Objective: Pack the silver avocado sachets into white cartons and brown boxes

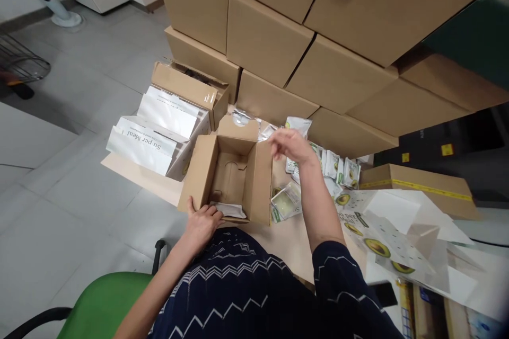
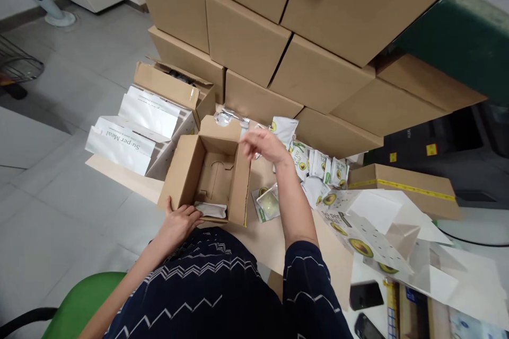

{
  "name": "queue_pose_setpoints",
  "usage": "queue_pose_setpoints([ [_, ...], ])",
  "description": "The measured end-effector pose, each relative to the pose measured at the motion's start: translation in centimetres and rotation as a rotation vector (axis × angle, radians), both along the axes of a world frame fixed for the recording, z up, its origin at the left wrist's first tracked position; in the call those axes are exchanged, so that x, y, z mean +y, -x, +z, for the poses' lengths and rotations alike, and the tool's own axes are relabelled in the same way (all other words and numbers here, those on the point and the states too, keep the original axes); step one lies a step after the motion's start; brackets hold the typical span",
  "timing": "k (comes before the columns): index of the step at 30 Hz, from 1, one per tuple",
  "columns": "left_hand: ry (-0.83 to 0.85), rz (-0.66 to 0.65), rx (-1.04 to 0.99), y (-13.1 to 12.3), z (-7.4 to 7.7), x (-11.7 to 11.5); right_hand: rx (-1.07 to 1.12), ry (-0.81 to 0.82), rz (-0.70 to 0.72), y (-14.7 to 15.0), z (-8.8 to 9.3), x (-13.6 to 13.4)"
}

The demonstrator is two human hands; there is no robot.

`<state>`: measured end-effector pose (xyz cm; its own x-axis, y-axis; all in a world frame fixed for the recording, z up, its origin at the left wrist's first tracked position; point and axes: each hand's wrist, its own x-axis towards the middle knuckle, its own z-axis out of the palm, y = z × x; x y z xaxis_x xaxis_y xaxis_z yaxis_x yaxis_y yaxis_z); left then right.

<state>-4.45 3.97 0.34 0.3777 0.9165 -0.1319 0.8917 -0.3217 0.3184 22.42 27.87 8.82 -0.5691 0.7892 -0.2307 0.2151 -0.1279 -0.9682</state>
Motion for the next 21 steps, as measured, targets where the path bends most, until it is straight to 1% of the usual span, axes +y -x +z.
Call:
queue_pose_setpoints([
  [1,0.0,0.004,0.005,0.1,-0.1,-0.2,-0.017,-0.071,-0.213,-0.7,-1.1,1.6],
  [2,0.0,0.009,0.009,0.1,-0.2,-0.4,-0.076,-0.125,-0.376,-1.1,-2.6,3.1],
  [3,0.001,0.017,0.011,0.1,-0.4,-0.6,-0.183,-0.153,-0.47,-1.2,-4.3,4.5],
  [4,0.003,0.024,0.009,0.1,-0.5,-0.7,-0.324,-0.175,-0.5,-1.1,-6.0,5.8],
  [5,0.01,0.029,0.002,0.1,-0.5,-0.8,-0.474,-0.212,-0.463,-0.8,-7.7,6.9],
  [7,0.029,0.041,-0.016,0.2,-0.6,-0.8,-0.742,-0.326,-0.279,0.4,-10.5,8.7],
  [9,0.05,0.052,-0.03,0.3,-0.6,-0.8,-0.908,-0.452,-0.069,1.9,-12.2,10.3],
  [11,0.059,0.064,-0.039,0.4,-0.6,-0.8,-0.985,-0.506,0.083,3.5,-13.2,12.0],
  [14,0.049,0.092,-0.071,0.4,-0.9,-1.1,-1.0,-0.512,0.222,6.3,-14.0,15.1],
  [18,0.044,0.174,-0.13,0.3,-2.2,-1.8,-1.034,-0.472,0.325,10.0,-15.1,18.6],
  [21,0.037,0.219,-0.134,0.2,-3.5,-2.3,-1.106,-0.374,0.352,12.3,-15.8,19.9],
])
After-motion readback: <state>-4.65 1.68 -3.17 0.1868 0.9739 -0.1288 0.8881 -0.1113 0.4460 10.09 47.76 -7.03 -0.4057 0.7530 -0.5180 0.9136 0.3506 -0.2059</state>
